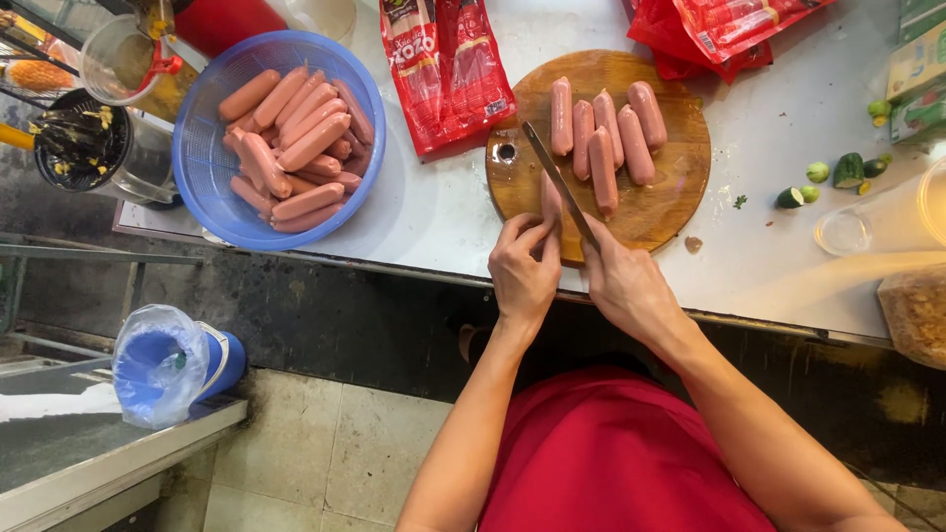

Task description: Cutting sausages on a wooden board and opening new sausage packages for preparation.

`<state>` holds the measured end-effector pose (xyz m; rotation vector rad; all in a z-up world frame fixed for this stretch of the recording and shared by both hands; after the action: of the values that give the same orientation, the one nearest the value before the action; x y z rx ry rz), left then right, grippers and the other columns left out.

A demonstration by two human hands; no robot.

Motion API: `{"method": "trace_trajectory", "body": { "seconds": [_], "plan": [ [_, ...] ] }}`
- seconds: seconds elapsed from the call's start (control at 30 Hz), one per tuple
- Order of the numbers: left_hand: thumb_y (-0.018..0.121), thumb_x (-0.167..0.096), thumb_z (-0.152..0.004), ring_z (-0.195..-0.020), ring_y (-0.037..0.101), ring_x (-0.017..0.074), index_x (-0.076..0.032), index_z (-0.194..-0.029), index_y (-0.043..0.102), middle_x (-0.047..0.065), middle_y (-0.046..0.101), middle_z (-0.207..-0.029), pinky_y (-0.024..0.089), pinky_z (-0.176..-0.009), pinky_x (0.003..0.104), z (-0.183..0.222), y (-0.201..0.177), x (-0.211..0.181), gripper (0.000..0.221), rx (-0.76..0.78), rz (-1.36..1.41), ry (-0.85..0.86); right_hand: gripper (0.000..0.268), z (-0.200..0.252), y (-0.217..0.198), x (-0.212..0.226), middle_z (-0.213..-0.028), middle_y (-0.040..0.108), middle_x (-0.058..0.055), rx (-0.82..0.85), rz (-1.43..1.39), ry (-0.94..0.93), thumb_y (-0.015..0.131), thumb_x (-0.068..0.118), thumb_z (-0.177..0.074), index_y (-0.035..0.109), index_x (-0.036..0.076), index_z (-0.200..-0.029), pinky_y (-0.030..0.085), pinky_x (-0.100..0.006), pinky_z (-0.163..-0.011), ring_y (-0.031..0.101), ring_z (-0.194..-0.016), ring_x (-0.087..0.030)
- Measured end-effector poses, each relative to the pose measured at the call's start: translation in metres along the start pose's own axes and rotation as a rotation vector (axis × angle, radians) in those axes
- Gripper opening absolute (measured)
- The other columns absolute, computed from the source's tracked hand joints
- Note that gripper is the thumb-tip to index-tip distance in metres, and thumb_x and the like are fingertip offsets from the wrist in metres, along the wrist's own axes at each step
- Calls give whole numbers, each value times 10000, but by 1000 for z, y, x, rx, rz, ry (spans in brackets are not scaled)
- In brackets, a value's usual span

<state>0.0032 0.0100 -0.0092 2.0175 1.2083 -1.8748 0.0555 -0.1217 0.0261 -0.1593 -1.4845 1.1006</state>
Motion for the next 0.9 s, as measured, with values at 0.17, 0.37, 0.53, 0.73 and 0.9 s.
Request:
{"method": "trace_trajectory", "body": {
  "seconds": [0.17,0.37,0.53,0.73,0.9],
  "plan": [
    [718,-26,-893,-938,740,315,-13,-1052,769,140,727,-1083,596,-810,384,10,-5,2,168,-13,-7,61,458,-1,11,-10,-859,682,-315,-26,-42,-77,490,135,-997,482,117,-1454,502,-597,-728,656,-832,-530],
    [693,5,-887,-989,735,329,-17,-1072,769,135,730,-1100,587,-860,392,14,-9,1,201,8,0,116,447,8,4,-4,-852,673,-324,26,6,-16,512,169,-1007,485,154,-1453,501,-599,-727,656,-827,-531],
    [689,13,-881,-999,736,325,-28,-1083,769,130,729,-1121,592,-860,385,17,-7,2,221,0,11,143,478,10,11,-15,-868,663,-348,58,24,19,514,180,-1003,484,180,-1480,485,-608,-739,639,-847,-546],
    [727,-94,-871,-915,768,267,-24,-990,737,114,718,-1063,650,-790,335,-8,1,-4,139,-48,181,-14,397,13,-13,-12,-943,686,-331,2,-96,-7,518,236,-1016,553,136,-1399,525,-554,-766,670,-912,-516],
    [867,-187,-705,-767,718,275,-52,-964,734,102,736,-841,580,-732,395,-35,12,20,321,-104,-93,-20,355,16,-24,-23,-890,681,-320,-106,-83,68,504,287,-1054,600,96,-1338,519,-525,-745,673,-870,-500]
  ]
}}
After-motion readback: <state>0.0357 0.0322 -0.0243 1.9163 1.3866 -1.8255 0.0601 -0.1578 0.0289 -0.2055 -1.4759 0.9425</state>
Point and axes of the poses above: each hand's wrist, its own z-axis away from the middle knuckle, its own y-axis out of the palm, x = y × z, the point moved 3 cm from there along -z, towards the middle knuckle
